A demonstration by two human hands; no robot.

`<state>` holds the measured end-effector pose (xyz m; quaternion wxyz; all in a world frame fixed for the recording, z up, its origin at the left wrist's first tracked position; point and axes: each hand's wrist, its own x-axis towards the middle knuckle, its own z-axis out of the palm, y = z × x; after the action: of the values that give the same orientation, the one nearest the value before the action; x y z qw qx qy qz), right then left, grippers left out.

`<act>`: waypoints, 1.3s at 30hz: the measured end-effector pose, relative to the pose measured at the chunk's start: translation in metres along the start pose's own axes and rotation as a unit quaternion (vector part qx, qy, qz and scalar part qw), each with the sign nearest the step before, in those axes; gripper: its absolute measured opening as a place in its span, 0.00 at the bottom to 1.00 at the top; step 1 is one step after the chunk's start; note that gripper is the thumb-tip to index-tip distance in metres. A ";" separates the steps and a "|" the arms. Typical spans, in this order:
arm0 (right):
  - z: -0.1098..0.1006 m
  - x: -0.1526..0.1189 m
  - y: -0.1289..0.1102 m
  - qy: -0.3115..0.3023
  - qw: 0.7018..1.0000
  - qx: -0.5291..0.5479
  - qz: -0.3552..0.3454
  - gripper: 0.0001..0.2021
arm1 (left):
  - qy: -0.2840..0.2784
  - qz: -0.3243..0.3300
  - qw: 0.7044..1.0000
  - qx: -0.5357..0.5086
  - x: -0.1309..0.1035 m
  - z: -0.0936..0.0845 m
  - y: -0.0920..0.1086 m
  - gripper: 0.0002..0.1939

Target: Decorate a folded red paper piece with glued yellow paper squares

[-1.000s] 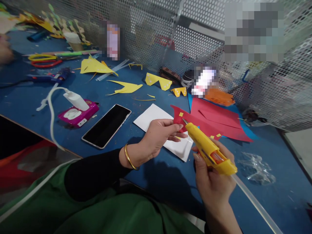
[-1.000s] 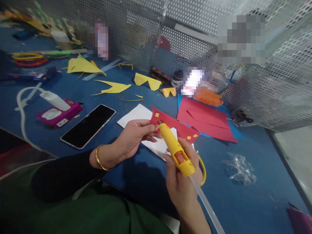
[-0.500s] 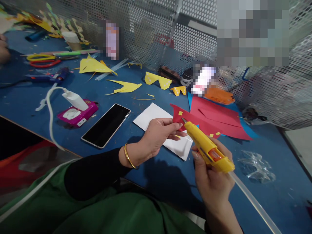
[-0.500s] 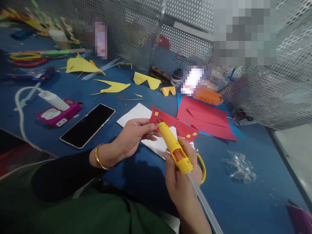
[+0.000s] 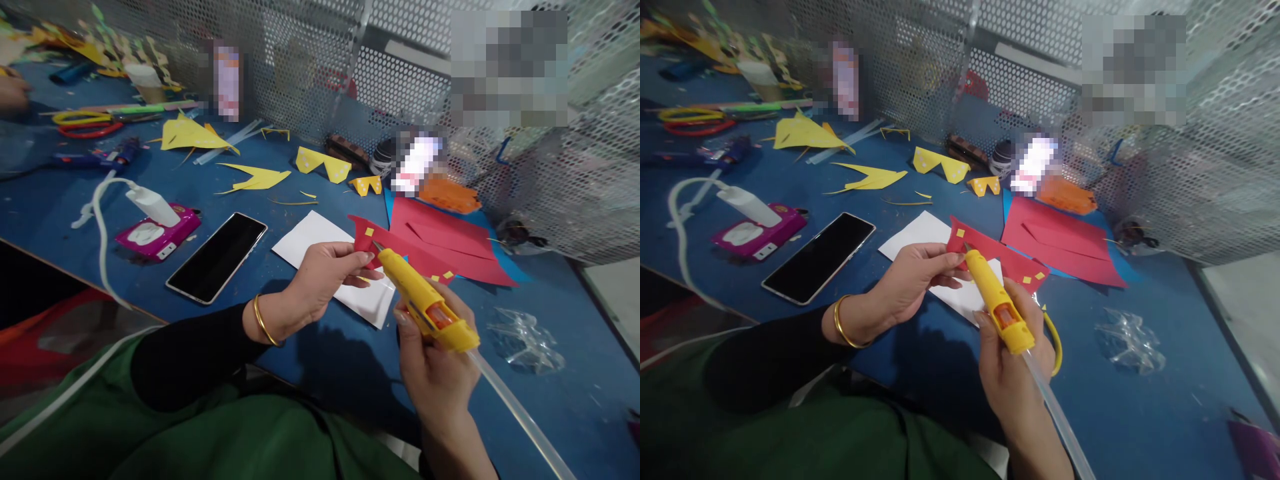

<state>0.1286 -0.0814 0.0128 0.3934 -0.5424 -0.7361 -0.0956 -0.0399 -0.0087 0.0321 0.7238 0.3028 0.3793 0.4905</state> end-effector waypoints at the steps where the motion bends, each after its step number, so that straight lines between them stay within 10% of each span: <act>1: 0.000 0.000 0.000 -0.001 1.000 -0.002 0.000 0.09 | -0.001 0.001 1.000 0.000 0.000 0.000 0.000 0.03; 39: 0.001 -0.003 0.003 0.002 1.000 -0.002 0.007 0.16 | 0.006 -0.005 1.000 0.016 0.000 0.000 0.001 0.03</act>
<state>0.1307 -0.0818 0.0096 0.3947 -0.5483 -0.7311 -0.0951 -0.0403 -0.0088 0.0328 0.7191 0.3097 0.3930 0.4822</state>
